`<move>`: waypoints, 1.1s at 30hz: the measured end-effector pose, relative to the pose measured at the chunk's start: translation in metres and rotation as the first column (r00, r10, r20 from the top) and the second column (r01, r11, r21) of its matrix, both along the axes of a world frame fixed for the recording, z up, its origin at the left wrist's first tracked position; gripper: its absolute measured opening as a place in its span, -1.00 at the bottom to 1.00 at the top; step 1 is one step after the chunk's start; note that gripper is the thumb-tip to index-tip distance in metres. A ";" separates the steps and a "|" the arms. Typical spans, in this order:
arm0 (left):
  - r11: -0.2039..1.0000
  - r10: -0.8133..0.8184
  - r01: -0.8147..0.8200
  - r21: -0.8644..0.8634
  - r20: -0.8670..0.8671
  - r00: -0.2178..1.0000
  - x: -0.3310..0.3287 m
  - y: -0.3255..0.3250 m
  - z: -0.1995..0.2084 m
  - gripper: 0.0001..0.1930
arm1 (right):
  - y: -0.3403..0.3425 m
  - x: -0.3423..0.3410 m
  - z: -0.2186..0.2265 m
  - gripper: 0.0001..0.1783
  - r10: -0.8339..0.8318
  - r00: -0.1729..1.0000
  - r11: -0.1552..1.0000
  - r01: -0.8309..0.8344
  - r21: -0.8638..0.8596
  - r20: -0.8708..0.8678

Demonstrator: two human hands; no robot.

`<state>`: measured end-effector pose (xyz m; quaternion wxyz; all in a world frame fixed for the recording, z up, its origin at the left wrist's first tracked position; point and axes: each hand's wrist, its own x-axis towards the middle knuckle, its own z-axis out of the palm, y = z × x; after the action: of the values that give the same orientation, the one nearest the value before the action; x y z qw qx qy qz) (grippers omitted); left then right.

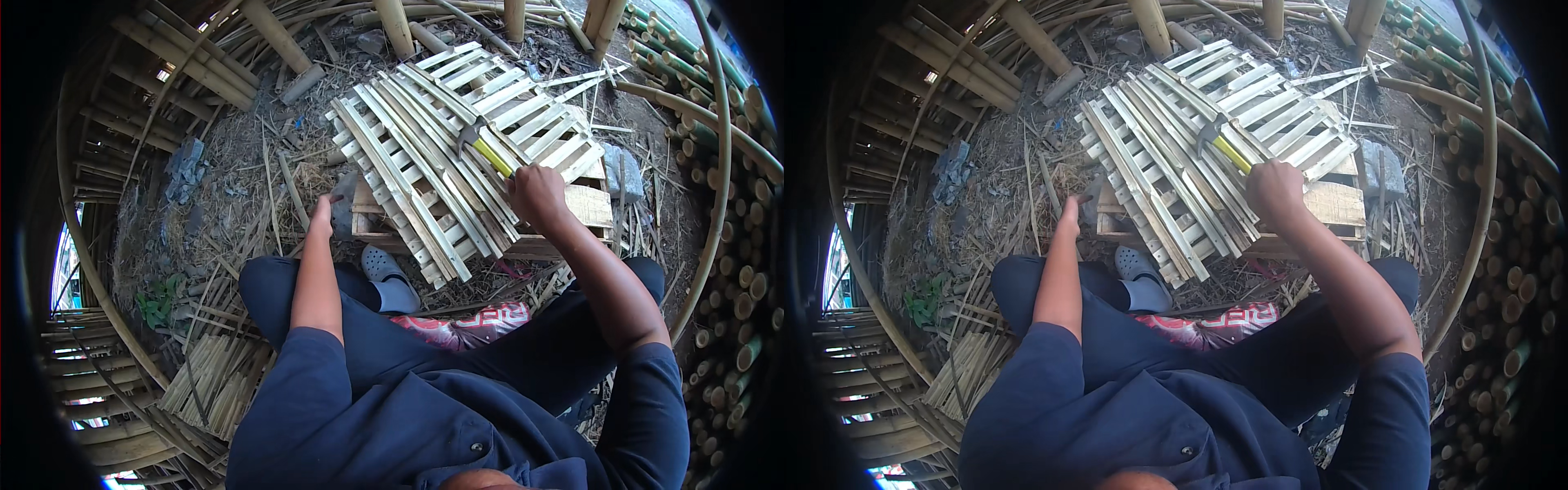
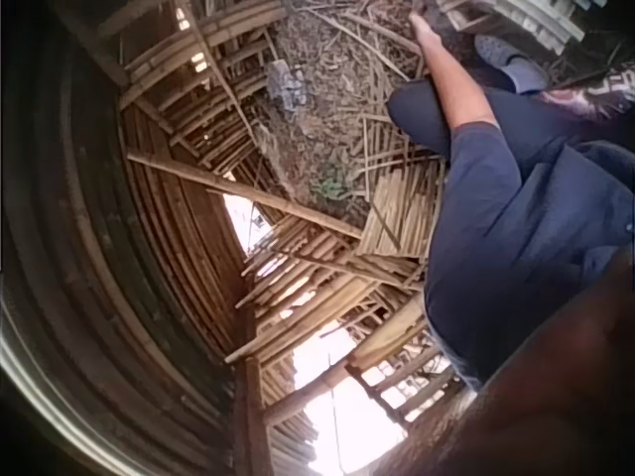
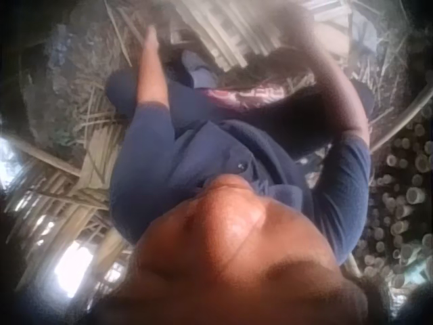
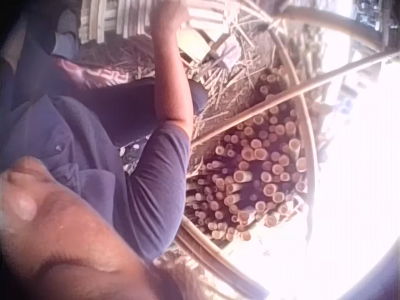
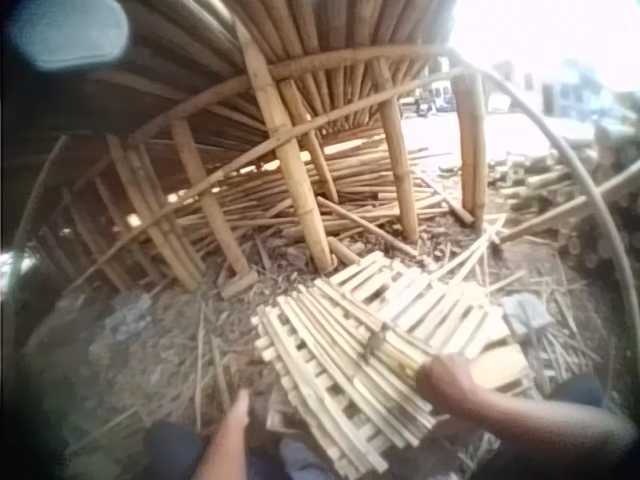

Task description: The person assembles a bamboo lattice structure by placing wooden strips onto the frame and hammering nails to secure them.

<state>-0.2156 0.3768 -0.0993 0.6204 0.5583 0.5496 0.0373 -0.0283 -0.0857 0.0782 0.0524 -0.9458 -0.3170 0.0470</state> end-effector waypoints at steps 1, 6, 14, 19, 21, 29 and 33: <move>0.998 0.040 -0.040 -0.039 -0.006 0.999 -0.011 0.011 -0.020 -0.40 | 0.007 -0.002 -0.002 -0.62 -0.001 0.999 0.999 0.000 0.038 0.036; 0.988 0.092 -0.085 -0.128 0.050 0.995 0.015 -0.008 -0.061 -0.46 | 0.009 -0.005 -0.004 -0.60 -0.002 0.994 0.978 -0.021 0.207 0.112; 0.807 0.422 -0.573 0.142 0.541 0.728 0.071 -0.023 0.103 -0.58 | 0.003 -0.003 -0.006 -0.67 -0.035 0.982 0.932 -0.035 0.361 0.187; 0.933 0.143 -0.356 0.058 0.847 0.512 0.040 -0.042 0.206 -0.57 | 0.014 -0.004 0.003 -0.69 -0.039 0.980 0.865 -0.065 0.497 0.196; 0.972 0.038 -0.224 0.070 0.894 0.447 0.040 -0.073 0.231 -0.55 | 0.011 -0.007 0.013 -0.70 -0.069 0.985 0.830 -0.030 0.557 0.156; 0.888 -0.337 0.424 0.177 0.879 0.337 0.049 -0.203 0.238 -0.81 | 0.013 -0.011 0.028 -0.72 -0.050 0.997 0.595 0.079 0.800 -0.061; 0.732 -0.680 0.515 0.446 0.434 0.591 0.059 -0.213 0.208 -0.73 | 0.015 -0.011 0.026 -0.79 -0.014 0.998 0.619 -0.039 0.785 0.061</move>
<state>-0.1570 0.1639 0.1089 0.6469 0.7525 0.1042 0.0656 -0.0389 -0.0709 0.1040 0.4501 -0.8267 -0.3139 -0.1245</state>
